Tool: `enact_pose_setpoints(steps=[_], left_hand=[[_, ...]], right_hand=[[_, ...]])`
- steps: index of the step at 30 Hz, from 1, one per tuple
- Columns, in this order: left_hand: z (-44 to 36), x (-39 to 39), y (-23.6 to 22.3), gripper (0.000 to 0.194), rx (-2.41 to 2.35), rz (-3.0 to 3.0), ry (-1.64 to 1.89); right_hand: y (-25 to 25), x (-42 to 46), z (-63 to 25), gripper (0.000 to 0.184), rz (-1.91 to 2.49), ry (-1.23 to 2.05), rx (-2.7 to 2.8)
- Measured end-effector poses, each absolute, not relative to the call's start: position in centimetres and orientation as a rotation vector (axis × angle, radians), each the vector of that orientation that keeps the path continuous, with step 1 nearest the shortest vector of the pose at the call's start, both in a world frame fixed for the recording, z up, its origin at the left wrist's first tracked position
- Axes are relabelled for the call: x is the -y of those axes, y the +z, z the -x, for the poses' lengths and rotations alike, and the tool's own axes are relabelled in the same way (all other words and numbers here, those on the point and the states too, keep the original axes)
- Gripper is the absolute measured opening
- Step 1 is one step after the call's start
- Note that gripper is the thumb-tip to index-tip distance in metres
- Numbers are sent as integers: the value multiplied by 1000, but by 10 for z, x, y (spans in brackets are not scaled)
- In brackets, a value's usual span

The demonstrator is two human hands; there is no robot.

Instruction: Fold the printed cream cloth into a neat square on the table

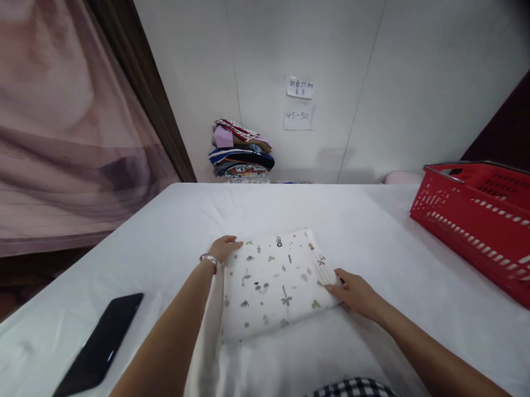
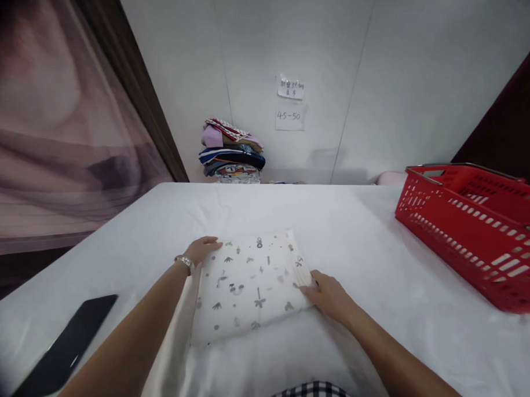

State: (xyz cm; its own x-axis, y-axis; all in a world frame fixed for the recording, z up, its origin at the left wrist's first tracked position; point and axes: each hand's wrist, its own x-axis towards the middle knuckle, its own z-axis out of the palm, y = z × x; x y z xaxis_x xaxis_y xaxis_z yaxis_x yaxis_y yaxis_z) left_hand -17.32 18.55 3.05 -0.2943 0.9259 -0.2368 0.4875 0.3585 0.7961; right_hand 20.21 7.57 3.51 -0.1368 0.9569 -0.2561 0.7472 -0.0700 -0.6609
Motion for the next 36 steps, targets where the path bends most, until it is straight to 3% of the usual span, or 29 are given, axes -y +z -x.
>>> enact_pose_setpoints(steps=[4,11,15,20,23,26,31,36], left_hand=[[170,-180,31,43,-1946,-1205,853],[176,-173,32,39,-2040,-1169,824],[160,-158,28,39,-1971,-1093,792],[95,-123,8,49,-1656,-1007,754],[69,-108,-1,52,-1640,-1046,861],[65,-101,-3,50,-1635,-968,992],[70,-94,-1,45,-1648,-1010,1063],[68,-91,-8,41,-1635,-1117,1125]], right_hand=[[33,-78,-203,33,1875,1046,1878],[14,-97,-203,33,1542,1418,1395],[21,-162,-224,42,1550,1241,1178],[42,-236,-239,55,1703,754,1096],[41,-231,-216,52,1659,683,1233],[26,-190,-177,37,1536,684,1498],[5,-116,-136,42,1298,481,2325],[10,-113,-135,38,1379,567,2339]])
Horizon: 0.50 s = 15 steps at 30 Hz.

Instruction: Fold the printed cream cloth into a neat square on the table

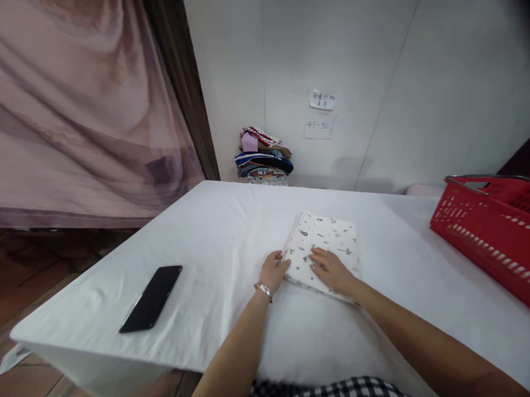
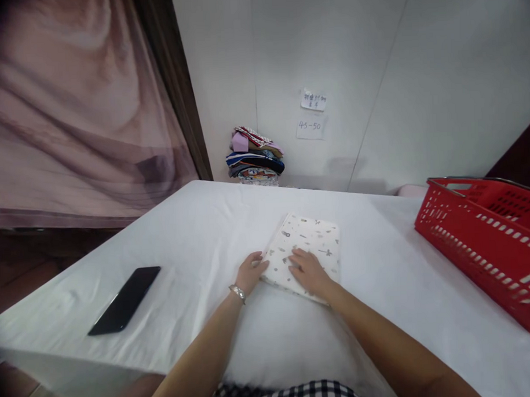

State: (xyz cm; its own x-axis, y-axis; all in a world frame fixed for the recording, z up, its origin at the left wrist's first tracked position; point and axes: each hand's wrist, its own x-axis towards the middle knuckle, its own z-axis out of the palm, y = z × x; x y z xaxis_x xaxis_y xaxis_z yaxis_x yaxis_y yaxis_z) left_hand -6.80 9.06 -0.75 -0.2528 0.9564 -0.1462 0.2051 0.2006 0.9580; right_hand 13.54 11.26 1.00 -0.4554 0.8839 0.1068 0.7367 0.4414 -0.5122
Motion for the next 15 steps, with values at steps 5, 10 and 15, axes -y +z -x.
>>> enact_pose_setpoints(steps=[5,10,15], left_hand=[[67,-89,-12,35,-1667,-1275,1130],[67,-86,-12,28,-1747,-1417,1121],[69,-86,-9,18,-1737,-1498,1139]], right_hand=[[26,-161,-123,33,1398,593,2136],[39,-223,-106,36,1632,509,2121],[41,-263,-101,42,1741,388,2181]])
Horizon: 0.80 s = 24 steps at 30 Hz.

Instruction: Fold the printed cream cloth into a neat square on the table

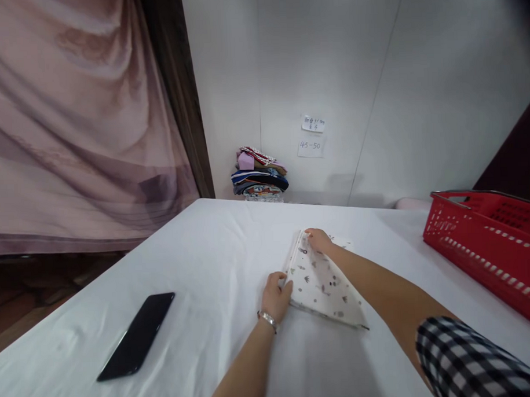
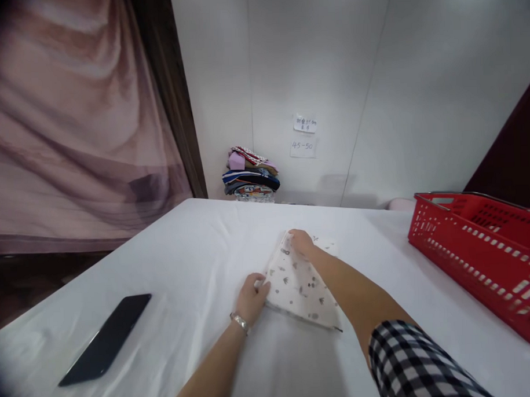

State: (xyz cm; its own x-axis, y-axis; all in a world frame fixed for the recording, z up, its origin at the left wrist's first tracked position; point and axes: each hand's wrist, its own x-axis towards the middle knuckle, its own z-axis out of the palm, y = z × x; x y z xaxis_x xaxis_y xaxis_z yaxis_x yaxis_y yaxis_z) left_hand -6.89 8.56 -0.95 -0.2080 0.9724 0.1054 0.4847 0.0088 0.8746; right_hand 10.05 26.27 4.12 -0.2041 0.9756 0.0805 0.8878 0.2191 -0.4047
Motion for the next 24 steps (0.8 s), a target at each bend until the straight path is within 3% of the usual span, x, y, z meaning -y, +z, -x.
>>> enact_pose_setpoints(steps=[11,24], left_hand=[[68,-85,-6,5,-1628,-1646,1233],[66,-84,-2,8,-1593,-1614,1210]], right_hand=[[37,-293,-100,26,1653,183,2531],[39,-298,-96,20,1531,78,2568]])
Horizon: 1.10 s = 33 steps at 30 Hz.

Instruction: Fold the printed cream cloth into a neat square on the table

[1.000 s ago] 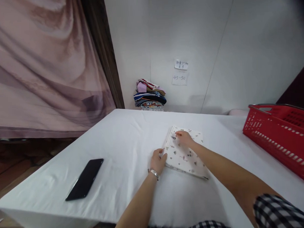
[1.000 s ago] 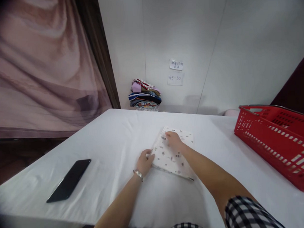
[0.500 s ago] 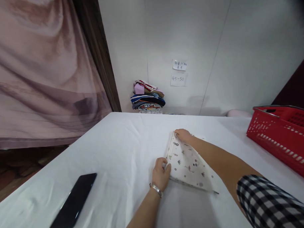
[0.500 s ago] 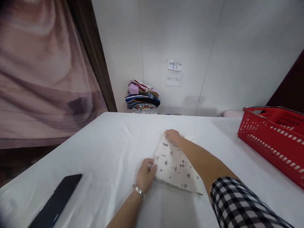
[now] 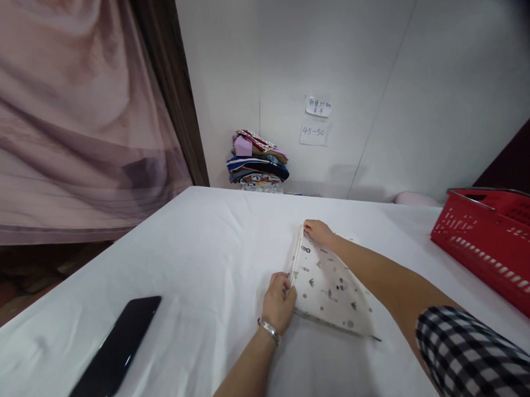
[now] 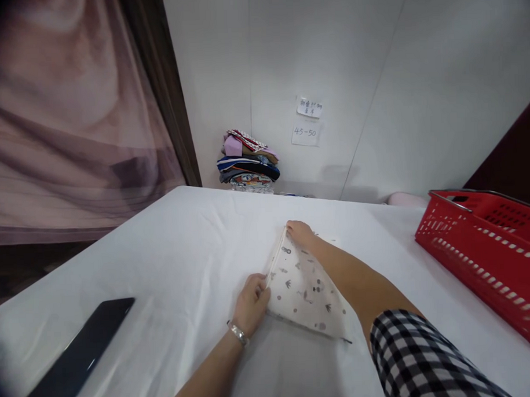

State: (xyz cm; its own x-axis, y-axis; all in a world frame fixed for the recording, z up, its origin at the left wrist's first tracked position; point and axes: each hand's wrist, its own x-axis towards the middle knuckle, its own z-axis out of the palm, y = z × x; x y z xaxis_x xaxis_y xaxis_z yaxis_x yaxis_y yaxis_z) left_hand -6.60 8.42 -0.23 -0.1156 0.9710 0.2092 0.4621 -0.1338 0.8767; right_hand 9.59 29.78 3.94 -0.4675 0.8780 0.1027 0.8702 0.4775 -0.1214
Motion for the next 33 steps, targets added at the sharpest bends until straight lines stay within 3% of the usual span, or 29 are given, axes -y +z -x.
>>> enact_pose_setpoints(steps=[14,19,23,33], left_hand=[[65,-85,-3,8,-1667,-1621,1181],[65,-85,-3,26,-1705,-1574,1137],[65,-87,-4,27,-1635,-1629,1169],[66,-87,-9,32,-1619,-1626,1176]], right_hand=[[44,-321,-93,28,1548,55,2863],[43,-314,-98,32,1598,-9,2841],[44,-310,-101,35,1605,-20,2845],[50,-310,-99,21,1666,-52,2767]])
